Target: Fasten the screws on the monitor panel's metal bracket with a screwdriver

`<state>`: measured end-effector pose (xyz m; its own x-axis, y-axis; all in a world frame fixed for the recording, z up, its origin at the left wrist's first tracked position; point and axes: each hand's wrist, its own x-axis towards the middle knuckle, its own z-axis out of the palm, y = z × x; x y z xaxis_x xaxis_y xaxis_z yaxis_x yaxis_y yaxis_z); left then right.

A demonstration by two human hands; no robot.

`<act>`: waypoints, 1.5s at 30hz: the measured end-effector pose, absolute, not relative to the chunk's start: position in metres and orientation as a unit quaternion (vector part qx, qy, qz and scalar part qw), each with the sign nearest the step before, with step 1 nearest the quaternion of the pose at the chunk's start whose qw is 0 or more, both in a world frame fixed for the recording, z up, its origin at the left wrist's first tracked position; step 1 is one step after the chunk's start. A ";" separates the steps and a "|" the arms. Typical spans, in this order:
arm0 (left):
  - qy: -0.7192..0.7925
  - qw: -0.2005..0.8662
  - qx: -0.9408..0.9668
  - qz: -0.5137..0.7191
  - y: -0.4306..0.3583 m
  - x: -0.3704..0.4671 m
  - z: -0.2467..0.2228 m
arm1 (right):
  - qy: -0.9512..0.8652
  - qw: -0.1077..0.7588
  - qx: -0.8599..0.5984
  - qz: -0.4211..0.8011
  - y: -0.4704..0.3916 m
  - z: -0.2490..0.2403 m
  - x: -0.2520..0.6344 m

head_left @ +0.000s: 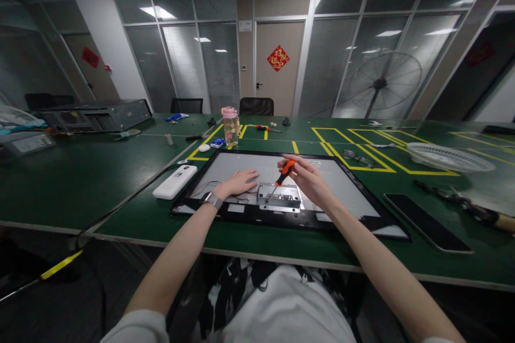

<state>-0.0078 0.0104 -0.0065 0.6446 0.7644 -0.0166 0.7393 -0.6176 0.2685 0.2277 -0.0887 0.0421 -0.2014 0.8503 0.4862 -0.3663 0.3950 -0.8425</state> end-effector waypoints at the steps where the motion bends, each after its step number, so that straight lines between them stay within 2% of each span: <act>1: 0.419 0.127 0.898 0.049 0.010 -0.008 -0.006 | -0.585 0.599 -0.213 0.504 -0.088 0.041 0.228; 6: 0.422 0.136 0.895 0.047 0.009 -0.008 -0.004 | -0.594 0.598 -0.251 0.475 -0.085 0.036 0.229; 13: 0.420 0.125 0.898 0.043 0.009 -0.007 -0.004 | -0.607 0.587 -0.215 0.490 -0.085 0.038 0.230; 20: 0.423 0.126 0.897 0.038 0.008 -0.006 -0.003 | -0.663 0.545 -0.215 0.466 -0.084 0.036 0.233; 23: 0.423 0.126 0.896 0.037 0.007 -0.006 -0.002 | -0.687 0.543 -0.228 0.426 -0.084 0.035 0.232; 27: 0.426 0.126 0.895 0.035 0.007 -0.006 -0.001 | -0.665 0.595 -0.285 0.351 -0.082 0.033 0.228; 31: 0.424 0.126 0.896 0.041 0.010 -0.008 -0.005 | -0.615 0.676 -0.341 0.220 -0.079 0.034 0.232; 34: 0.421 0.126 0.897 0.045 0.012 -0.009 -0.008 | -0.593 0.705 -0.370 0.122 -0.076 0.036 0.240; 38: 0.417 0.125 0.899 0.050 0.013 -0.010 -0.008 | -0.611 0.689 -0.383 0.069 -0.075 0.035 0.244; 45: 0.416 0.122 0.900 0.053 0.014 -0.010 -0.009 | -0.649 0.651 -0.385 0.076 -0.080 0.032 0.236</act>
<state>-0.0098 0.0140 -0.0092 0.6489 0.7609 -0.0058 0.7348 -0.6247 0.2642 0.2360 -0.0795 0.0317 0.1457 0.5990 0.7874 0.4015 0.6916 -0.6004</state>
